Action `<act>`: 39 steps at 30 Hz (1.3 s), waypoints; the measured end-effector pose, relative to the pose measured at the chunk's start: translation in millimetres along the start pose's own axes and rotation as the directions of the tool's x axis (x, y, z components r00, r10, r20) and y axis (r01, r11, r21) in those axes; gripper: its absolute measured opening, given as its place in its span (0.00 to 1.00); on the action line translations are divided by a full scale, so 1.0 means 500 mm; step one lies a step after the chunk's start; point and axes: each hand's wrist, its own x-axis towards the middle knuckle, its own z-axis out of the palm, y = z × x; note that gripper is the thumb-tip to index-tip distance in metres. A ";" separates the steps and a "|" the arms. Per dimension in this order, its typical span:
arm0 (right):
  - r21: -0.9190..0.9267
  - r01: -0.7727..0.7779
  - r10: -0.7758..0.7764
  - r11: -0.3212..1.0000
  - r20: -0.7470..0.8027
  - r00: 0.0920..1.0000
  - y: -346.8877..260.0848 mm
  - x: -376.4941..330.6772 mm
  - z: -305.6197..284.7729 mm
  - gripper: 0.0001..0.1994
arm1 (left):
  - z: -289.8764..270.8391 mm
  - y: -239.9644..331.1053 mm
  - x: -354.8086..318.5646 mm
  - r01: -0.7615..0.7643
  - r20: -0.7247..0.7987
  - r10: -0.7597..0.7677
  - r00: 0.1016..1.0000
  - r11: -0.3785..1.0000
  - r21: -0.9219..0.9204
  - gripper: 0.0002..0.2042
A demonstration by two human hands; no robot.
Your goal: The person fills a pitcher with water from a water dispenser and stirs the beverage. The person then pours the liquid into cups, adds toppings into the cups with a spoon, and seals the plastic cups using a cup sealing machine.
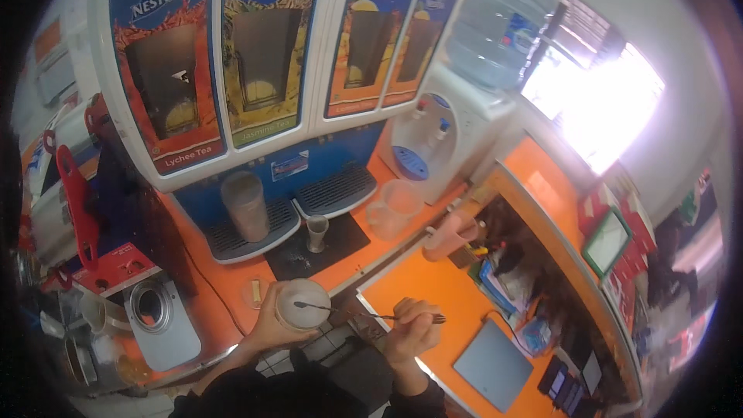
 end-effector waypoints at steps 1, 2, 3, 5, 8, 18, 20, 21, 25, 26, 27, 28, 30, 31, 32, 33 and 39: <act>0.016 -0.019 0.019 1.000 0.015 1.000 0.038 -0.008 -0.002 0.16 | -0.008 -0.009 0.012 0.021 -0.018 -0.020 1.000 0.997 0.071 0.42; -0.048 -0.053 0.056 0.997 0.059 0.997 0.068 -0.016 -0.009 0.16 | -0.012 0.010 0.031 0.021 -0.030 -0.017 0.999 0.992 0.126 0.43; -0.116 -0.083 0.095 0.990 0.099 0.991 0.091 -0.019 -0.012 0.16 | -0.017 0.024 0.048 0.037 -0.040 -0.031 0.999 0.987 0.155 0.43; -0.167 -0.140 0.164 0.976 0.143 0.976 0.119 -0.020 -0.001 0.17 | -0.035 0.023 0.071 0.021 -0.035 -0.008 0.999 0.926 0.377 0.44; -0.248 -0.223 0.278 0.943 0.212 0.937 0.153 -0.020 0.001 0.17 | -0.063 -0.016 0.093 -0.067 0.009 0.069 0.998 0.911 0.406 0.47; 0.029 -0.650 0.650 0.760 -0.074 0.756 0.260 0.001 -0.030 0.16 | -0.062 -0.082 0.166 -0.128 0.037 0.125 0.992 0.889 0.441 0.49; 0.023 -0.692 0.689 0.721 -0.127 0.714 0.282 0.011 -0.044 0.16 | -0.050 -0.084 0.175 -0.109 0.009 0.116 0.993 0.901 0.419 0.48; 0.022 -0.690 0.686 0.724 -0.129 0.716 0.290 0.018 -0.047 0.16 | -0.044 -0.085 0.179 -0.087 -0.025 0.106 0.994 0.913 0.398 0.47; 0.052 -0.680 0.676 0.731 -0.192 0.712 0.312 0.052 -0.053 0.15 | -0.027 -0.108 0.187 -0.053 -0.085 0.093 0.992 0.918 0.392 0.44; 0.062 -0.675 0.671 0.735 -0.206 0.712 0.315 0.061 -0.055 0.15 | -0.022 -0.110 0.191 -0.032 -0.107 0.079 0.991 0.922 0.385 0.43; 0.059 -0.672 0.668 0.739 -0.200 0.717 0.321 0.070 -0.057 0.15 | -0.017 -0.113 0.196 -0.012 -0.129 0.065 0.989 0.926 0.377 0.41; 0.048 -0.664 0.657 0.746 -0.217 0.722 0.331 0.078 -0.061 0.15 | -0.009 -0.113 0.201 -0.014 -0.136 0.070 0.988 0.927 0.374 0.41; 0.037 -0.654 0.643 0.755 -0.230 0.730 0.353 0.092 -0.067 0.15 | 0.006 -0.104 0.215 0.006 -0.189 0.078 0.979 0.912 0.410 0.40; 0.040 -0.644 0.633 0.764 -0.240 0.736 0.364 0.099 -0.068 0.15 | 0.010 -0.107 0.220 0.005 -0.195 0.082 0.977 0.913 0.408 0.40; 0.042 -0.633 0.622 0.773 -0.250 0.742 0.374 0.106 -0.070 0.16 | 0.015 -0.113 0.224 0.030 -0.241 0.076 0.968 0.912 0.409 0.40; 0.040 -0.632 0.621 0.774 -0.245 0.745 0.384 0.114 -0.073 0.16 | 0.018 -0.120 0.226 0.058 -0.286 0.068 0.956 0.911 0.408 0.40; 0.028 -0.589 0.568 0.808 -0.305 0.764 0.416 0.161 -0.063 0.16 | 0.009 -0.137 0.213 0.218 -0.384 -0.042 0.922 0.878 0.427 0.42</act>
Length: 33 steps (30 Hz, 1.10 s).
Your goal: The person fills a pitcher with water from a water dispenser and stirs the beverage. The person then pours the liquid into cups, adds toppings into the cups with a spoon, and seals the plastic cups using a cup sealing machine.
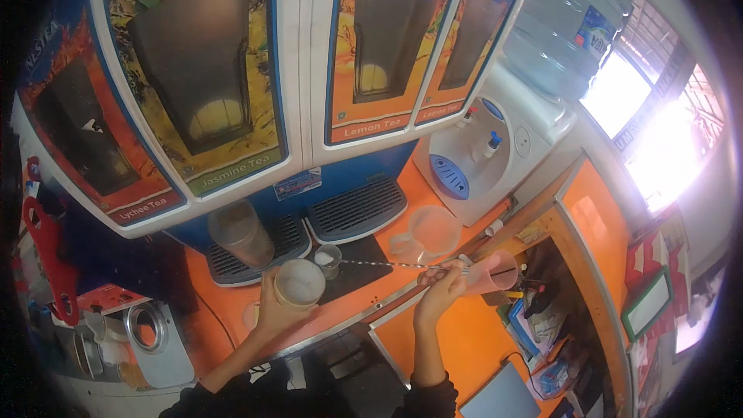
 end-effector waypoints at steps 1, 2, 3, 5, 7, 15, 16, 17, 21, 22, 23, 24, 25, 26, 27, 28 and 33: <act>-0.012 0.071 -0.071 0.997 0.019 0.997 0.002 0.002 0.002 0.16 | -0.003 0.003 -0.001 0.004 0.000 -0.004 1.000 1.000 -0.002 0.42; -0.022 0.143 -0.142 0.990 0.038 0.989 0.005 0.003 0.004 0.16 | -0.006 0.007 -0.001 0.027 0.002 -0.027 1.000 1.000 0.004 0.42; -0.026 0.142 -0.141 0.990 0.038 0.989 0.009 -0.002 0.006 0.16 | -0.006 0.007 -0.001 0.051 0.004 -0.051 0.999 0.999 0.009 0.42; -0.148 0.296 -0.284 0.944 0.100 0.954 0.021 -0.031 0.023 0.17 | -0.009 -0.001 -0.002 0.047 -0.006 -0.047 0.999 0.999 -0.002 0.42; -0.220 0.436 -0.368 0.873 0.290 0.883 0.030 -0.077 0.033 0.15 | -0.011 -0.009 -0.003 0.043 -0.015 -0.043 0.999 0.999 -0.016 0.43; -0.153 0.765 -0.628 0.625 0.483 0.610 0.032 -0.098 0.011 0.14 | -0.015 -0.011 0.010 0.063 0.021 -0.063 0.998 0.998 0.003 0.43; -0.188 0.684 -0.602 0.705 0.352 0.717 0.024 -0.088 0.007 0.15 | -0.016 -0.011 0.011 0.062 0.020 -0.063 0.998 0.998 0.004 0.43; -0.206 0.590 -0.552 0.781 0.213 0.806 0.016 -0.078 0.006 0.15 | -0.017 -0.011 0.011 0.068 0.021 -0.069 0.997 0.998 0.010 0.43; -0.026 0.295 -0.293 0.955 0.056 0.955 -0.054 -0.094 -0.005 0.16 | -0.019 -0.015 0.003 0.042 0.052 -0.042 0.998 0.999 0.009 0.44; -0.027 0.293 -0.291 0.956 0.052 0.955 -0.055 -0.110 -0.003 0.16 | -0.020 -0.017 -0.001 0.042 0.056 -0.042 0.998 0.999 0.011 0.44; -0.060 0.338 -0.327 0.939 0.141 0.934 -0.055 -0.133 0.004 0.16 | -0.019 -0.022 -0.003 -0.094 0.077 0.093 0.993 0.996 0.008 0.45; -0.089 0.384 -0.356 0.919 0.231 0.906 -0.052 -0.155 0.011 0.16 | -0.017 -0.025 -0.005 -0.229 0.098 0.228 0.969 0.973 0.000 0.46; -0.095 0.486 -0.429 0.869 0.347 0.834 -0.044 -0.173 0.020 0.17 | -0.023 -0.020 -0.006 -0.230 0.102 0.229 0.968 0.973 0.004 0.46; -0.088 0.583 -0.486 0.808 0.458 0.744 -0.038 -0.189 0.025 0.17 | -0.030 -0.012 -0.008 -0.265 0.084 0.266 0.960 0.964 -0.024 0.46; -0.088 0.581 -0.486 0.809 0.454 0.747 -0.030 -0.204 0.019 0.17 | -0.035 -0.007 -0.009 -0.300 0.065 0.303 0.951 0.953 -0.052 0.47; -0.151 0.530 -0.401 0.834 0.494 0.772 -0.018 -0.219 0.008 0.17 | -0.036 -0.009 -0.009 -0.300 0.067 0.303 0.951 0.953 -0.049 0.47; -0.163 0.172 -0.102 0.971 0.367 0.925 -0.002 -0.216 0.004 0.17 | -0.035 -0.010 -0.012 -0.317 0.063 0.322 0.945 0.946 -0.075 0.47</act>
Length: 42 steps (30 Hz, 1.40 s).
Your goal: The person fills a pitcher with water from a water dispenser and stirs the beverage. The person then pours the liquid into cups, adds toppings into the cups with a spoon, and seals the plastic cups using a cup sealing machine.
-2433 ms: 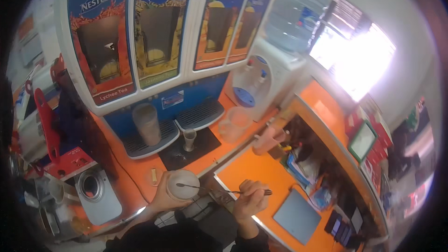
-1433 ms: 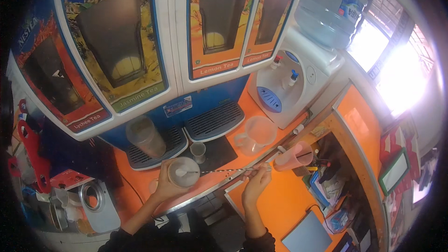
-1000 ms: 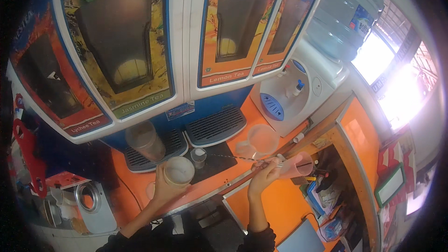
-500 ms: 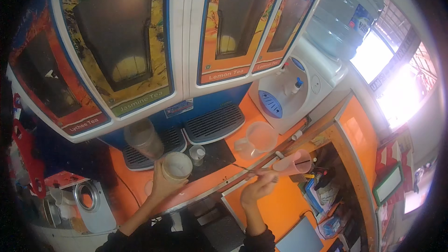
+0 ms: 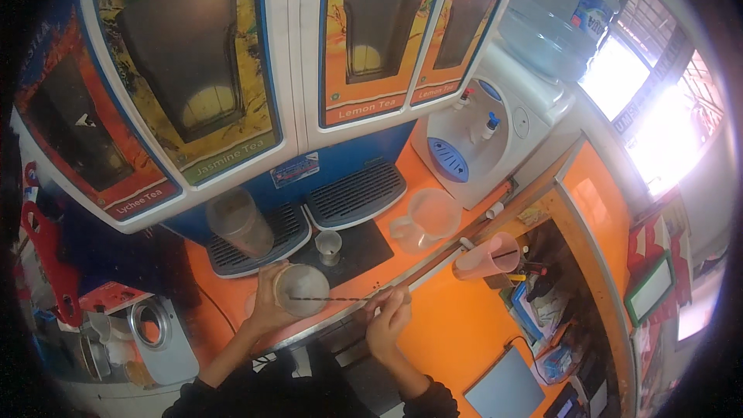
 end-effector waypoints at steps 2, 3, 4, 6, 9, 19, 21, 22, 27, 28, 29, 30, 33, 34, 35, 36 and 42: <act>0.116 -0.188 0.200 0.975 -0.095 0.975 0.017 0.011 -0.003 0.17 | -0.002 0.000 0.000 -0.018 0.003 0.018 1.000 0.997 0.070 0.46; 0.119 -0.188 0.199 0.975 -0.093 0.976 0.027 0.018 -0.006 0.17 | -0.003 0.000 -0.001 -0.035 0.008 0.034 0.999 0.990 0.137 0.46; 0.153 -0.228 0.247 0.962 -0.120 0.961 0.040 0.026 -0.012 0.16 | -0.001 0.000 -0.004 -0.035 0.006 0.035 0.999 0.990 0.138 0.46; 0.185 -0.264 0.292 0.947 -0.145 0.945 0.055 0.043 -0.021 0.16 | 0.007 0.000 -0.008 0.110 -0.034 -0.107 0.994 0.987 0.121 0.45; 0.210 -0.252 0.290 0.945 -0.181 0.940 0.057 0.068 -0.026 0.15 | 0.012 -0.009 -0.007 0.140 -0.064 -0.133 0.989 0.983 0.123 0.45; 0.268 -0.177 0.250 0.947 -0.269 0.930 0.052 0.160 -0.057 0.16 | 0.039 -0.007 0.024 0.284 -0.123 -0.270 0.955 0.952 0.114 0.41; 0.267 -0.146 0.221 0.952 -0.275 0.936 0.053 0.177 -0.062 0.16 | 0.041 -0.006 0.027 0.328 -0.141 -0.313 0.939 0.939 0.101 0.40; 0.259 -0.083 0.168 0.962 -0.326 0.930 0.053 0.185 -0.060 0.16 | 0.039 -0.009 0.025 0.330 -0.144 -0.314 0.938 0.939 0.100 0.40; 0.154 0.069 -0.007 0.986 -0.370 0.929 0.058 0.158 -0.031 0.16 | 0.032 -0.011 0.016 0.361 -0.126 -0.347 0.929 0.927 0.103 0.41; -0.119 0.233 -0.257 0.965 -0.263 0.930 0.071 0.138 -0.031 0.16 | 0.031 -0.007 0.017 0.360 -0.125 -0.347 0.929 0.927 0.101 0.41; -0.359 0.404 -0.462 0.842 -0.091 0.882 0.078 0.122 -0.027 0.16 | 0.032 -0.005 0.018 0.371 -0.118 -0.359 0.926 0.923 0.103 0.41; -0.361 0.403 -0.462 0.841 -0.092 0.882 0.080 0.109 -0.019 0.16 | 0.033 -0.003 0.018 0.381 -0.111 -0.370 0.922 0.919 0.105 0.42; -0.214 0.704 -0.674 0.677 0.205 0.710 0.073 0.091 -0.003 0.16 | 0.033 -0.001 0.015 0.408 -0.102 -0.398 0.912 0.906 0.113 0.42; -0.200 0.675 -0.657 0.710 0.156 0.737 0.065 0.094 -0.005 0.16 | 0.032 0.000 0.013 0.407 -0.102 -0.397 0.912 0.907 0.112 0.42; -0.183 0.646 -0.638 0.741 0.107 0.763 0.059 0.098 -0.011 0.16 | 0.031 0.000 0.012 0.406 -0.095 -0.396 0.913 0.906 0.120 0.42; -0.348 0.572 -0.610 0.743 0.001 0.793 0.064 0.098 -0.030 0.17 | 0.030 0.000 0.010 0.405 -0.087 -0.396 0.914 0.906 0.128 0.43; 0.158 0.117 -0.033 0.980 -0.455 0.890 -0.013 0.109 -0.056 0.18 | 0.016 -0.005 0.005 0.375 -0.062 -0.371 0.927 0.924 0.080 0.43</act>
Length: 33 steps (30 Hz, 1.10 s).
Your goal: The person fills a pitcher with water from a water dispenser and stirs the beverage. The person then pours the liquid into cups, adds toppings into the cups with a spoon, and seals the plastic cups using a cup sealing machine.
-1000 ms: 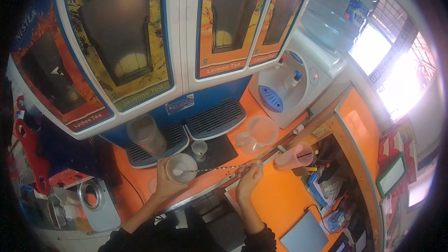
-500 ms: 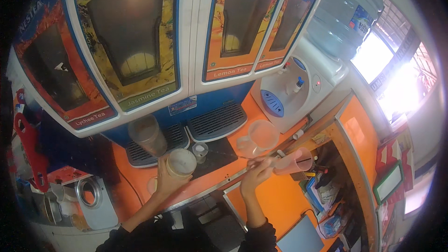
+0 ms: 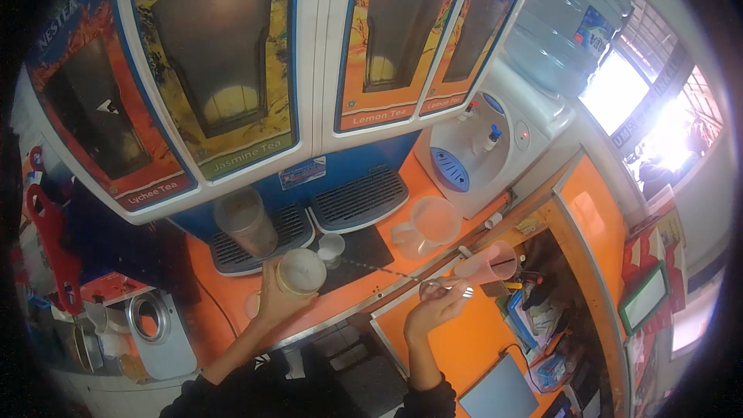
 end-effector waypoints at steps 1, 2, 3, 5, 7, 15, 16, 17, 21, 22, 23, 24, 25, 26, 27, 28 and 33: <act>-0.005 0.007 -0.007 1.000 -0.006 1.000 -0.018 -0.010 -0.003 0.18 | 0.005 0.001 -0.001 -0.004 0.007 0.004 1.000 1.000 -0.007 0.43; 0.001 0.014 -0.014 1.000 0.050 0.999 -0.025 -0.029 0.003 0.18 | 0.008 -0.006 -0.001 -0.089 0.002 0.089 0.996 0.996 -0.013 0.44; 0.007 0.021 -0.022 1.000 0.106 0.994 -0.027 -0.050 0.007 0.17 | 0.009 -0.011 -0.003 -0.174 -0.005 0.174 0.985 0.985 -0.019 0.45; -0.111 0.246 -0.198 0.963 0.330 0.923 -0.010 -0.100 -0.004 0.17 | -0.003 -0.010 -0.011 -0.245 0.027 0.248 0.968 0.967 -0.073 0.46; -0.109 0.473 -0.328 0.874 0.586 0.741 -0.006 -0.133 -0.013 0.16 | -0.006 -0.007 -0.015 -0.311 0.059 0.321 0.945 0.940 -0.138 0.47; -0.132 -0.162 0.193 0.978 0.271 0.943 0.021 -0.128 0.002 0.16 | -0.008 -0.009 -0.012 -0.437 0.006 0.437 0.899 0.899 0.006 0.48; -0.126 -0.245 0.270 0.961 0.250 0.930 0.023 -0.119 0.004 0.16 | -0.007 -0.010 -0.013 -0.437 0.007 0.437 0.899 0.899 0.007 0.48; -0.126 -0.245 0.270 0.961 0.251 0.930 0.029 -0.111 0.005 0.16 | -0.004 -0.010 -0.016 -0.391 0.006 0.391 0.920 0.920 -0.016 0.48; -0.114 -0.302 0.315 0.946 0.125 0.941 0.039 -0.070 0.015 0.16 | 0.002 -0.020 -0.021 -0.296 0.001 0.296 0.955 0.953 -0.065 0.47; -0.108 -0.304 0.315 0.947 0.105 0.943 0.040 -0.060 0.018 0.16 | 0.004 -0.020 -0.020 -0.295 0.000 0.296 0.955 0.953 -0.064 0.47; -0.107 -0.304 0.315 0.947 0.106 0.943 0.042 -0.049 0.019 0.16 | 0.007 -0.019 -0.019 -0.275 -0.014 0.275 0.961 0.959 -0.065 0.46; -0.073 -0.314 0.321 0.947 0.110 0.941 0.043 -0.038 0.020 0.16 | 0.010 -0.017 -0.018 -0.255 -0.028 0.254 0.967 0.965 -0.067 0.46; -0.039 -0.324 0.326 0.945 0.114 0.938 0.044 -0.029 0.021 0.15 | 0.013 -0.015 -0.015 -0.255 -0.030 0.253 0.967 0.965 -0.066 0.46; -0.039 -0.322 0.324 0.946 0.115 0.939 0.042 -0.019 0.024 0.15 | 0.017 -0.011 -0.010 -0.226 -0.045 0.224 0.974 0.973 -0.054 0.45; -0.013 -0.307 0.306 0.952 0.114 0.945 0.040 -0.009 0.027 0.15 | 0.020 -0.007 -0.006 -0.196 -0.062 0.194 0.979 0.980 -0.042 0.45; 0.011 -0.289 0.286 0.957 0.110 0.952 0.039 0.002 0.027 0.15 | 0.026 -0.006 -0.002 -0.198 -0.062 0.195 0.979 0.979 -0.046 0.45; 0.029 -0.180 0.177 0.983 0.070 0.982 0.047 0.058 0.014 0.16 | 0.033 -0.004 0.005 -0.149 -0.111 0.151 0.982 0.988 0.029 0.42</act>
